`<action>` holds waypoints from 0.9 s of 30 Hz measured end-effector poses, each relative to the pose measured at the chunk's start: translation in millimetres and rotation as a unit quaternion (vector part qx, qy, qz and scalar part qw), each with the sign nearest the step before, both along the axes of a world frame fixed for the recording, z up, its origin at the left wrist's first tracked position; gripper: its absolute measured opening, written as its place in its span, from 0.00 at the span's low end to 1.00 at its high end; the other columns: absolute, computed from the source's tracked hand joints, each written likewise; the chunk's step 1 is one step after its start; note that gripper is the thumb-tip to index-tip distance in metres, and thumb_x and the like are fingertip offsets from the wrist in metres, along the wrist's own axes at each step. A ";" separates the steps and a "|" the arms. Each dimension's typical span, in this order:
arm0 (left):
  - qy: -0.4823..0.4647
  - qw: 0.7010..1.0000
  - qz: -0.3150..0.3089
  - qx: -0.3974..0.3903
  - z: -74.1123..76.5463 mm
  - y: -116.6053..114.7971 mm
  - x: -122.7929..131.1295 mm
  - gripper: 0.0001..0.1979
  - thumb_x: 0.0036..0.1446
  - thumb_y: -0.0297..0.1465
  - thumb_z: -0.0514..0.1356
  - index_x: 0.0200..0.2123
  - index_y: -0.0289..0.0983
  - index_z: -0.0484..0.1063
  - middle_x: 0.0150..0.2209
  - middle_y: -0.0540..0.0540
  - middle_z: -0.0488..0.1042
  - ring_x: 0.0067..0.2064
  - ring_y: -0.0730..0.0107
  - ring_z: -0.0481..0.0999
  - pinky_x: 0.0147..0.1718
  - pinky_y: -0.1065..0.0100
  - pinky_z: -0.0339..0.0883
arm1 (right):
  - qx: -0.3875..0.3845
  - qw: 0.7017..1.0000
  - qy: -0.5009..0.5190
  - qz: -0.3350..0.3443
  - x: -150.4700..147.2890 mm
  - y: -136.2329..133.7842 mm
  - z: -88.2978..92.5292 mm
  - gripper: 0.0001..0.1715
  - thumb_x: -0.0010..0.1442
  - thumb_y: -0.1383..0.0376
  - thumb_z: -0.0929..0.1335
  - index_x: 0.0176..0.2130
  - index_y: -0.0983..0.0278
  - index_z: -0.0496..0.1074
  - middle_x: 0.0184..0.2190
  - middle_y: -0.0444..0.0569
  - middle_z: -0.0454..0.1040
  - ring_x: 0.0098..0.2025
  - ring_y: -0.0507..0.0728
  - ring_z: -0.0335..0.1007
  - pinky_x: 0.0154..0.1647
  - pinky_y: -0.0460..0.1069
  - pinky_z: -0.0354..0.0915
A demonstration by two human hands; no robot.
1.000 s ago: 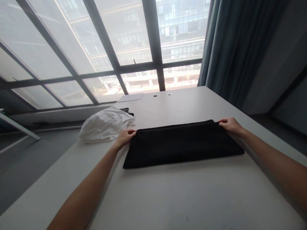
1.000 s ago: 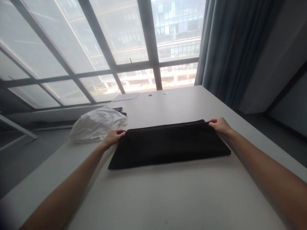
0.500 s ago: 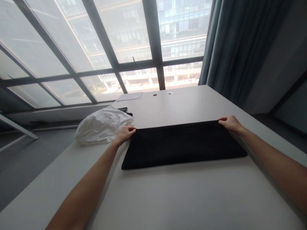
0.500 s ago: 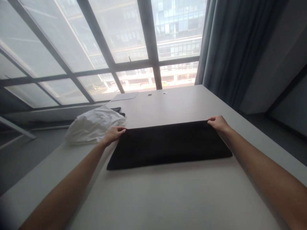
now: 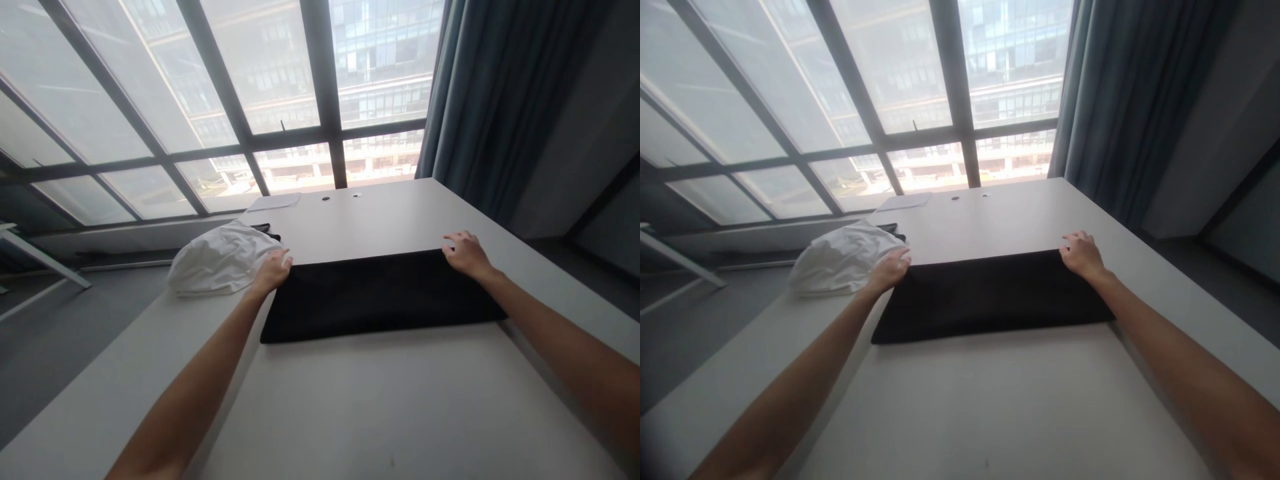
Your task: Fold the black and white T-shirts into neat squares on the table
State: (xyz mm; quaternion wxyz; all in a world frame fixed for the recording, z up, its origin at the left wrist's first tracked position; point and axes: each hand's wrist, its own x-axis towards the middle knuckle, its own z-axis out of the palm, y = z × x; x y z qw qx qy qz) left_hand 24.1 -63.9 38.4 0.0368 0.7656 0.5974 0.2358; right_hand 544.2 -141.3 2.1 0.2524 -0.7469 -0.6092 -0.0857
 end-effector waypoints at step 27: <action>0.176 0.973 -0.132 -0.076 -47.4 -66.6 171.8 0.33 0.69 0.49 0.41 0.72 0.43 0.51 0.74 0.47 0.47 0.74 0.56 0.45 0.69 0.45 0.39 | 0.015 0.876 0.427 0.223 -154.9 8.9 -11.7 0.24 0.65 0.57 0.64 0.57 0.64 0.72 0.66 0.59 0.65 0.71 0.60 0.53 0.71 0.61 0.45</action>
